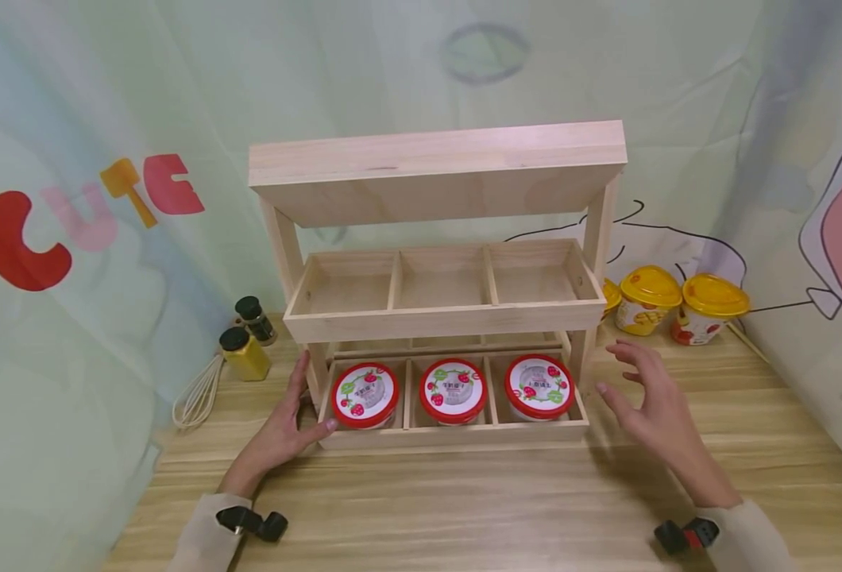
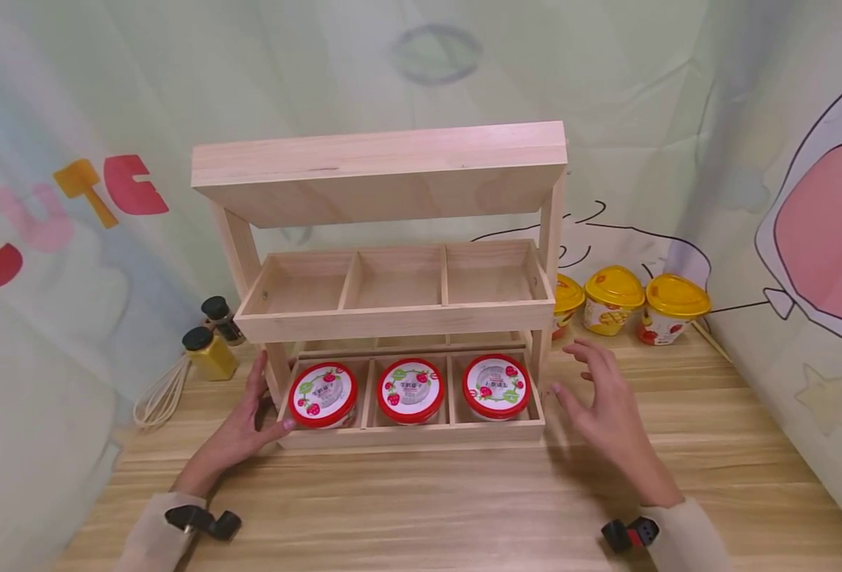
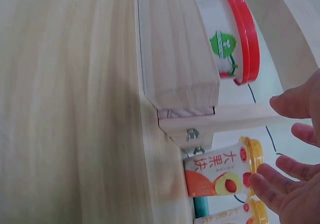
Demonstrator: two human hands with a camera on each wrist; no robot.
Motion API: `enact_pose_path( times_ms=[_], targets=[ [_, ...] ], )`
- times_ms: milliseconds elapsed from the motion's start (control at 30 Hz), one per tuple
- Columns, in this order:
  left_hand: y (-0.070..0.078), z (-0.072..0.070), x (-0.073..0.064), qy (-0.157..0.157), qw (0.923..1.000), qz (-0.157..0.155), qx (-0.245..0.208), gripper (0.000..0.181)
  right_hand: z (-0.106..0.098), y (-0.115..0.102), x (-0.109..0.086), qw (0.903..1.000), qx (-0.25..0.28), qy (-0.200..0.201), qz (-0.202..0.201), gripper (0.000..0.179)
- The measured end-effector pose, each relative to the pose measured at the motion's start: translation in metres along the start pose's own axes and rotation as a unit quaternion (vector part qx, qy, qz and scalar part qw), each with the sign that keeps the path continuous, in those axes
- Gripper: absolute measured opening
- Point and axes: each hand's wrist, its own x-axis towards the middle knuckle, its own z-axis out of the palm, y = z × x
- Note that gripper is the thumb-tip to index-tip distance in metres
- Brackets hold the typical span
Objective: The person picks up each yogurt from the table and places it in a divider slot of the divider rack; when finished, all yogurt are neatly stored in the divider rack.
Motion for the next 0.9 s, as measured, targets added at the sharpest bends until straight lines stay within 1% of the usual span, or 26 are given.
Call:
enact_pose_path(
  times_ms=[233,400,600,767,900],
  targets=[
    [0.001,0.000,0.000,-0.002,1.0000,-0.005,0.003,0.130,-0.001,0.012,0.008,0.9997,-0.012,-0.003,0.020,0.055],
    [0.001,-0.001,0.000,-0.004,1.0000,-0.005,0.002,0.130,0.002,0.020,0.016,0.9990,-0.026,-0.003,0.036,0.057],
    [0.002,-0.001,0.000,-0.003,0.9999,-0.010,0.000,0.128,0.006,0.024,0.026,0.9977,-0.033,-0.009,0.059,0.062],
    [0.003,0.000,0.000,-0.003,0.9999,-0.012,0.001,0.128,0.009,0.027,0.034,0.9973,-0.035,-0.003,0.064,0.066],
    [0.005,0.000,-0.001,-0.003,0.9999,-0.015,0.000,0.128,0.011,0.032,0.039,0.9966,-0.034,-0.010,0.074,0.072]
  ],
)
